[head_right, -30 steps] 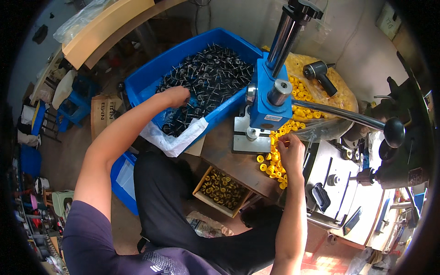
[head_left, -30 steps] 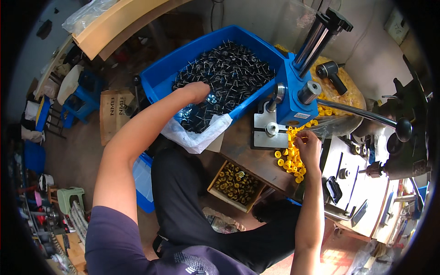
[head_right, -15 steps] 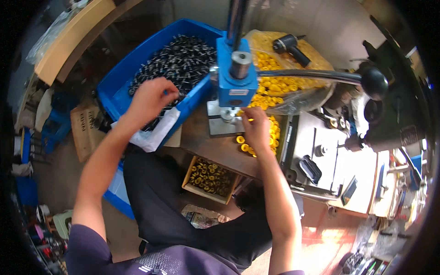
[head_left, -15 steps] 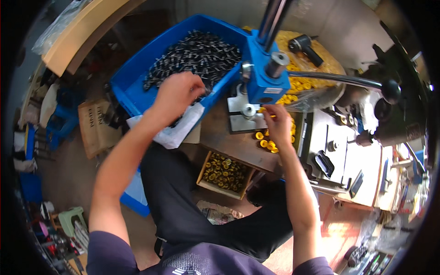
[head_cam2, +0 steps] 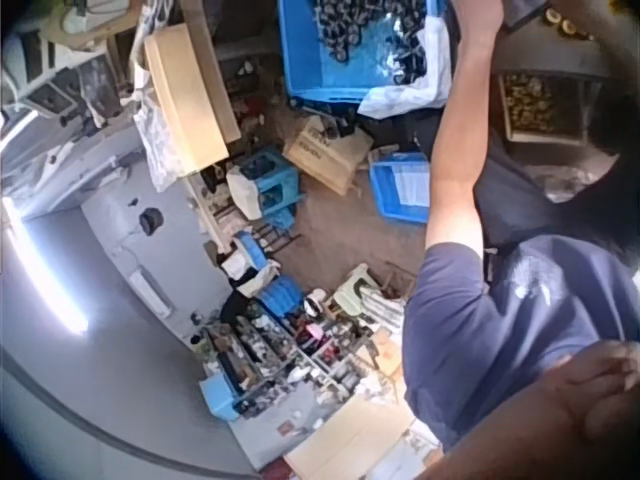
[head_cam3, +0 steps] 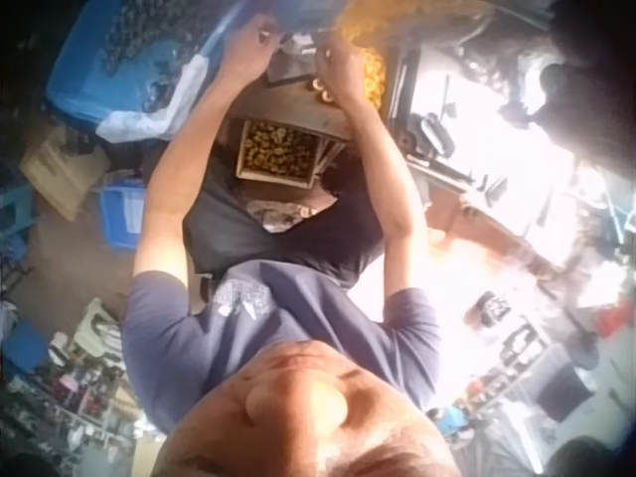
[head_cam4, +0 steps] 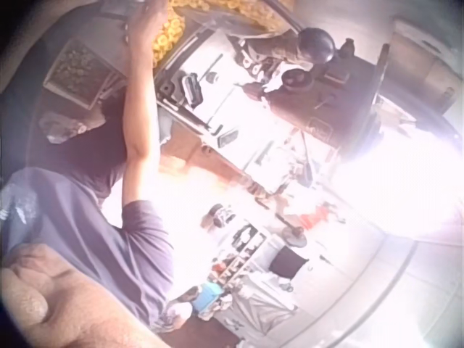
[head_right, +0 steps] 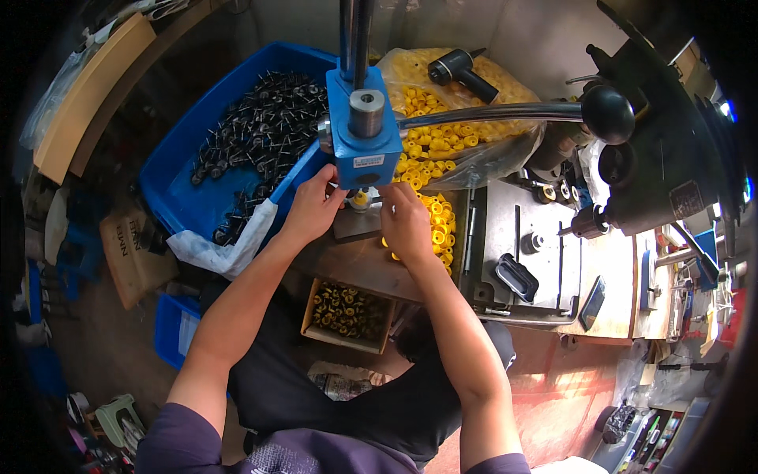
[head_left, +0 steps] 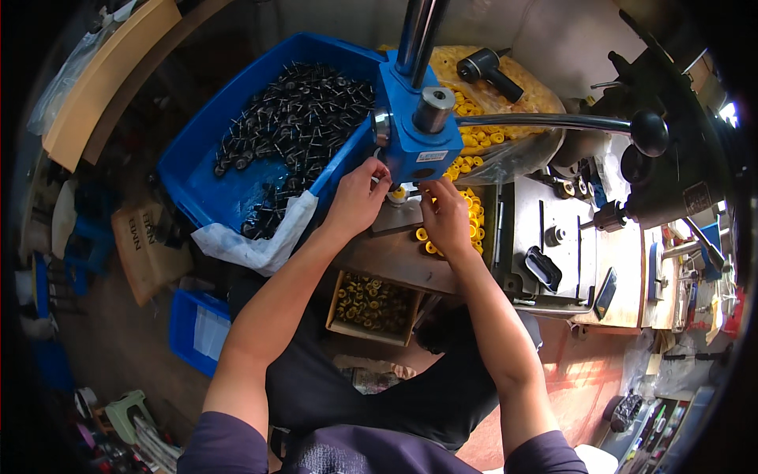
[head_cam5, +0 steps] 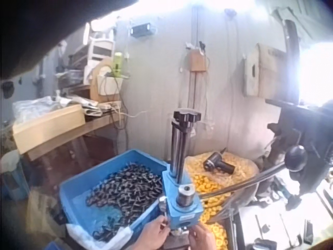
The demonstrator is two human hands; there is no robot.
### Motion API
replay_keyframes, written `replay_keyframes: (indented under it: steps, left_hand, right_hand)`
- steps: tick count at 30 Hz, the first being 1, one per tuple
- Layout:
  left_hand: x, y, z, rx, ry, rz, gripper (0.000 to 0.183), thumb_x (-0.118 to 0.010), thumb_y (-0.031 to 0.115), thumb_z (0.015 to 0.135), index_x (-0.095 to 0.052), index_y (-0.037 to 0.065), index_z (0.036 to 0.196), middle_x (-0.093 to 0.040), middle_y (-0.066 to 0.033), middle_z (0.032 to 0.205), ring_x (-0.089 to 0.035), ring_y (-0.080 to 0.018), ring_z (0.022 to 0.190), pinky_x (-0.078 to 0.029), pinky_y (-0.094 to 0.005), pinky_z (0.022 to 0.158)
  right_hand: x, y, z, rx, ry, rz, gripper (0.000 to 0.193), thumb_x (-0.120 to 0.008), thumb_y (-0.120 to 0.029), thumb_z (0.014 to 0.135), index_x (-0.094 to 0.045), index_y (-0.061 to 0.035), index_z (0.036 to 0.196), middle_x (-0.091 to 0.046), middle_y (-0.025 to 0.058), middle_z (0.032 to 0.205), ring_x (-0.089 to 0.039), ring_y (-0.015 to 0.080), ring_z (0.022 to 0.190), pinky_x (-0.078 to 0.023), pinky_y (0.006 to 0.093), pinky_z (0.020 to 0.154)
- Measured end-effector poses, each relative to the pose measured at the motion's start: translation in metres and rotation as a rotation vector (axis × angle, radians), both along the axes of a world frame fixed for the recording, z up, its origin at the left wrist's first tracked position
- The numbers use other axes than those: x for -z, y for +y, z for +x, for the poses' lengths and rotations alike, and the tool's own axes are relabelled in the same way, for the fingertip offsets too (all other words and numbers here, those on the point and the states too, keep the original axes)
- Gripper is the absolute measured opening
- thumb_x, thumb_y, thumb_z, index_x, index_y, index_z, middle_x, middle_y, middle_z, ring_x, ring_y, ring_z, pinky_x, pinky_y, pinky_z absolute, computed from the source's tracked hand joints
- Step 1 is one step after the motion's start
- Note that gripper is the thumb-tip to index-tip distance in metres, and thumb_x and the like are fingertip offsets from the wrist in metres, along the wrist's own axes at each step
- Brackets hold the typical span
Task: The person assembles small screws with yellow plastic components using a manual press.
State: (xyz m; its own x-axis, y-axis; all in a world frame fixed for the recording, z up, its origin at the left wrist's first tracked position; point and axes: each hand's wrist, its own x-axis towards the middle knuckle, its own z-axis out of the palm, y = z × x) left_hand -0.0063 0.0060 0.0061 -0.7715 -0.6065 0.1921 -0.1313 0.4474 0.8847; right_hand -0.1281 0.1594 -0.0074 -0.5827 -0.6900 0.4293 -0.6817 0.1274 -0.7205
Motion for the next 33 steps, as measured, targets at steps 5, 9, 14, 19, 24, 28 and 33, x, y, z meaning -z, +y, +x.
replay_keyframes:
  steps: [5,9,14,19,24,28,33]
  left_hand:
    - [0.006,-0.005,-0.005,0.019,-0.009,-0.083,0.013,-0.064,0.006,0.092,-0.057,-0.001,0.101,-0.067,-0.0176,0.093,-0.068,-0.036,0.085,-0.052,-0.0415,0.073]
    - [-0.005,-0.003,-0.005,0.11,-0.078,-0.153,0.017,-0.068,0.01,0.091,-0.058,0.0,0.101,-0.065,-0.0174,0.099,-0.067,-0.0354,0.088,-0.052,-0.0428,0.074]
    - [-0.01,0.005,-0.004,0.114,-0.121,-0.239,0.025,-0.072,0.014,0.089,-0.059,0.0,0.105,-0.06,-0.018,0.109,-0.066,-0.0339,0.091,-0.053,-0.042,0.075]
    - [0.007,0.002,-0.002,0.106,-0.151,-0.177,0.049,-0.077,0.026,0.083,-0.057,-0.001,0.119,-0.06,-0.0177,0.11,-0.065,-0.0344,0.098,-0.053,-0.0406,0.085]
    - [-0.004,0.003,0.001,0.12,-0.179,-0.162,0.047,-0.077,0.025,0.081,-0.059,0.003,0.118,-0.062,-0.0162,0.11,-0.065,-0.0345,0.101,-0.053,-0.0426,0.086]
    - [0.009,0.0,0.005,0.066,-0.168,-0.2,0.04,-0.079,0.026,0.081,-0.057,0.005,0.108,-0.061,-0.0148,0.105,-0.065,-0.034,0.094,-0.053,-0.0432,0.081]
    - [0.01,0.004,0.003,0.064,-0.135,-0.274,0.04,-0.079,0.026,0.082,-0.053,0.006,0.105,-0.058,-0.0147,0.106,-0.064,-0.0371,0.095,-0.052,-0.0458,0.08]
  right_hand:
    - [-0.006,0.001,-0.007,0.017,-0.02,-0.041,0.015,-0.062,0.0,0.088,-0.072,-0.0022,0.099,-0.067,0.0148,0.095,-0.066,0.0323,0.077,-0.052,0.0385,0.066]
    - [-0.009,0.003,-0.008,0.007,-0.026,-0.023,0.016,-0.062,0.001,0.088,-0.072,-0.0023,0.099,-0.067,0.0148,0.094,-0.066,0.0325,0.078,-0.052,0.0378,0.065]
    - [-0.019,0.007,-0.013,0.076,0.0,-0.124,0.013,-0.064,0.001,0.089,-0.072,-0.0019,0.1,-0.069,0.0125,0.093,-0.068,0.026,0.08,-0.054,0.0347,0.065]
    - [-0.137,0.055,-0.048,-0.048,-0.267,-0.788,0.05,-0.039,-0.044,0.108,-0.056,-0.0018,0.129,-0.063,0.0138,0.119,-0.063,0.024,0.107,-0.054,0.04,0.092]
    - [-0.268,0.068,-0.063,-0.425,-0.431,-0.737,0.055,-0.043,-0.038,0.105,-0.051,0.0077,0.136,-0.061,0.0162,0.105,-0.06,0.0266,0.097,-0.046,0.0413,0.096]
    - [-0.23,0.082,-0.025,-0.221,-0.35,-0.816,0.039,-0.048,-0.011,0.101,-0.056,0.0133,0.131,-0.063,0.0127,0.077,-0.062,0.0224,0.067,-0.053,0.0383,0.073]
    - [-0.054,0.135,0.036,0.493,0.331,-0.421,0.04,-0.039,-0.015,0.105,-0.057,0.0157,0.123,-0.07,0.0248,0.095,-0.073,0.0339,0.087,-0.063,0.0378,0.076]
